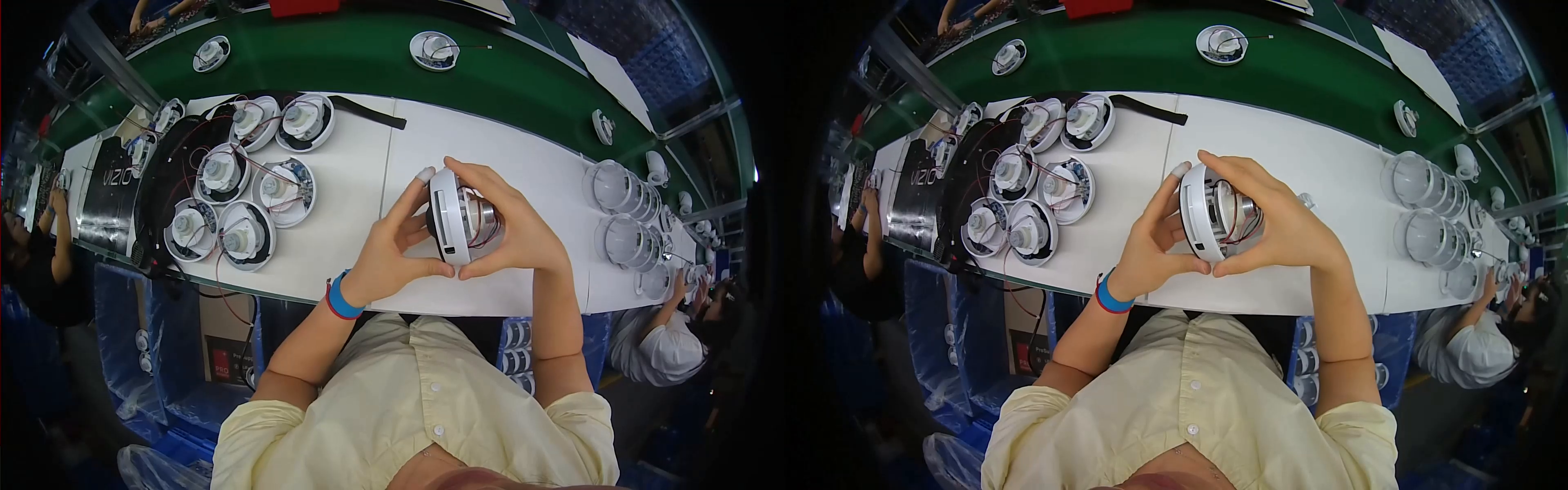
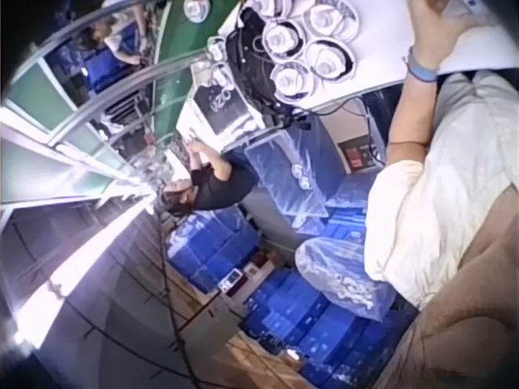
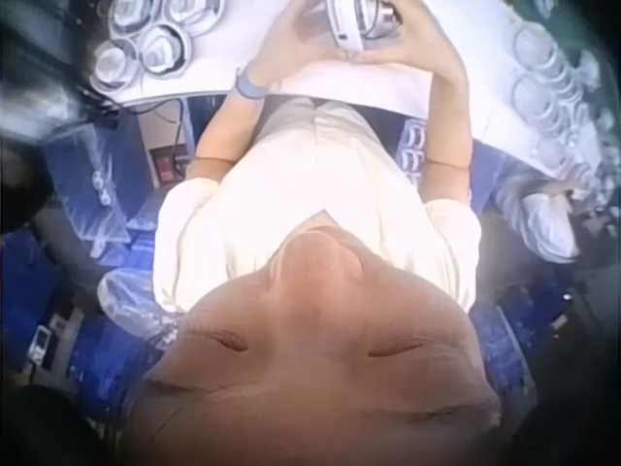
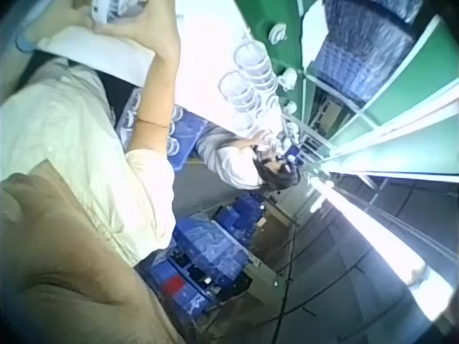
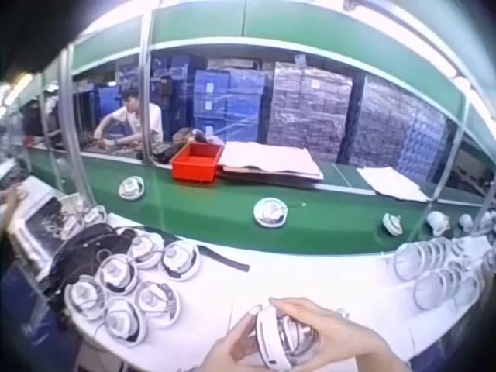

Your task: Assembling white plastic domes onto circular metal components at a factory workbench.

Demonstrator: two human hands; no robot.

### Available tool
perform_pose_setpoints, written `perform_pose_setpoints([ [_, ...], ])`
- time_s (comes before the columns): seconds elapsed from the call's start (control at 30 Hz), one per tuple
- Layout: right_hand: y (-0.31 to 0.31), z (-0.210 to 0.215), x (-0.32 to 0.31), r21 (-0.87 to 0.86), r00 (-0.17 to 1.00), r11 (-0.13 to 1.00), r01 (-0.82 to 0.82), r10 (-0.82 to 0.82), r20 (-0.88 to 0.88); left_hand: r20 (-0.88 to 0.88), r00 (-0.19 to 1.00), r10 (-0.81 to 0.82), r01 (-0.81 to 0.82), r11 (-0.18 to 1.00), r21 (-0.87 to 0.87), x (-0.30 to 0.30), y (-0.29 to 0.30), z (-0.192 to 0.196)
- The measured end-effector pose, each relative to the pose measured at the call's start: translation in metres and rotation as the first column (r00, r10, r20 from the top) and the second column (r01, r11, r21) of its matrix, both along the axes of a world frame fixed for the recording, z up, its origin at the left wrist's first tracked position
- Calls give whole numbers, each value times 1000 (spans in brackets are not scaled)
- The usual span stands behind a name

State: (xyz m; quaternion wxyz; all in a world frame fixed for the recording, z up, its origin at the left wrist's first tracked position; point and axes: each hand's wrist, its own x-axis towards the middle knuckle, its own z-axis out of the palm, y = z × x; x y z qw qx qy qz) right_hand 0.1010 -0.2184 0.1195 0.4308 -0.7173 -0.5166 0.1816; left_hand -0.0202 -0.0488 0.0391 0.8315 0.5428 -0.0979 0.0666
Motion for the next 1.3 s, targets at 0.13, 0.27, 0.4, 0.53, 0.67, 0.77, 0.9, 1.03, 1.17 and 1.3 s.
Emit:
perform_pose_setpoints([
  [0.13, 0, 1, 2, -13, 999, 1000, -9, 9, -47, -6, 999, 43, -43, 999, 0, -4, -4, 2],
  [0.27, 2, 1, 0, -47, 994, 999, 11, -16, -104, 0, 998, 64, -64, 997, 44, -4, -2, 4],
  [0.4, 4, 3, -1, -92, 992, 996, 11, -22, -124, -9, 998, 64, -64, 997, 46, -6, -2, 2],
  [0.53, 5, -1, -4, 29, 1000, 999, 22, -22, -3, 64, 998, 17, -12, 997, -70, -5, -9, 9],
  [0.67, 9, -2, -16, -32, 950, 998, 57, -45, 308, 28, 997, -68, 74, 950, -304, -3, -20, -8],
  [0.77, 12, -8, -26, -67, 926, 981, 183, -150, 345, -192, 980, -57, -18, 929, -369, -2, -26, -5],
  [0.9, 9, -25, -67, 171, 666, 936, 308, -341, 663, -252, 967, -30, -110, 845, -523, 0, -28, 0],
  [1.03, 3, -89, -93, 256, 660, 869, 423, -489, 570, -290, 953, 88, -220, 860, -461, 3, -29, -17],
  [1.17, 8, -86, -96, 196, 678, 861, 469, -493, 545, -271, 954, 129, -240, 871, -430, -1, -27, -17],
  [1.3, 3, -81, -99, 156, 660, 876, 456, -451, 600, -315, 933, 175, -272, 916, -295, -4, -22, -25],
])
